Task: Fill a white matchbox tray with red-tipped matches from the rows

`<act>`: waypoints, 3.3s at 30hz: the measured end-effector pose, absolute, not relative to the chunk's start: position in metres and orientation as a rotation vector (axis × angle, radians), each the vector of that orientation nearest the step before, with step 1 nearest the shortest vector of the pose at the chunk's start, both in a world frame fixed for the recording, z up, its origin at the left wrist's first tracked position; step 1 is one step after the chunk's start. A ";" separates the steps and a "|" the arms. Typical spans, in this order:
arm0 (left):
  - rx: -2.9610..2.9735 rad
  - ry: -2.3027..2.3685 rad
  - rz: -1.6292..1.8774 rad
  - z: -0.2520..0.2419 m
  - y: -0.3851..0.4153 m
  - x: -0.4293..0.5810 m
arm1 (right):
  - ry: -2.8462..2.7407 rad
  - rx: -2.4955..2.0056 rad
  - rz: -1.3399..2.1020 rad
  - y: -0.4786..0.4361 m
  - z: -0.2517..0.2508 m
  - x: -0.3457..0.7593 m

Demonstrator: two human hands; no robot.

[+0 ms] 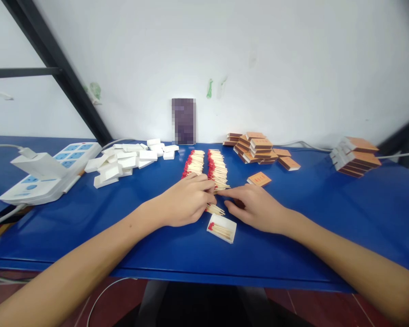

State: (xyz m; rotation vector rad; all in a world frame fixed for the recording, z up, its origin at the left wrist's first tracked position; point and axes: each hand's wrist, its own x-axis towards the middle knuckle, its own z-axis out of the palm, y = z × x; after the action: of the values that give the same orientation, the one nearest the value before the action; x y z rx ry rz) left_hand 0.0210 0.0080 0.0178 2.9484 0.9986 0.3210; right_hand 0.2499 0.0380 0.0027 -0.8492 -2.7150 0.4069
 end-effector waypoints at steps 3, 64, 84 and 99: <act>2.940 0.985 0.333 0.018 0.007 0.022 | -2.731 -0.847 0.398 0.038 0.004 0.250; 2.965 0.996 0.396 0.009 0.012 0.022 | -2.704 -0.826 0.437 0.038 -0.001 0.251; 2.994 0.986 0.434 0.008 0.012 0.022 | -2.643 -0.825 0.365 0.038 -0.006 0.248; 3.006 0.956 0.390 0.011 0.011 0.025 | -2.622 -0.839 0.327 0.036 -0.008 0.247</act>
State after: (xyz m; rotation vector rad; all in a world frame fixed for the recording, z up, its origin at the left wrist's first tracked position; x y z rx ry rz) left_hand 0.0246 0.0106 0.0105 3.0063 0.9556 0.3900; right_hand 0.2465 0.0358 -0.0078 -0.8391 -2.6224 0.3265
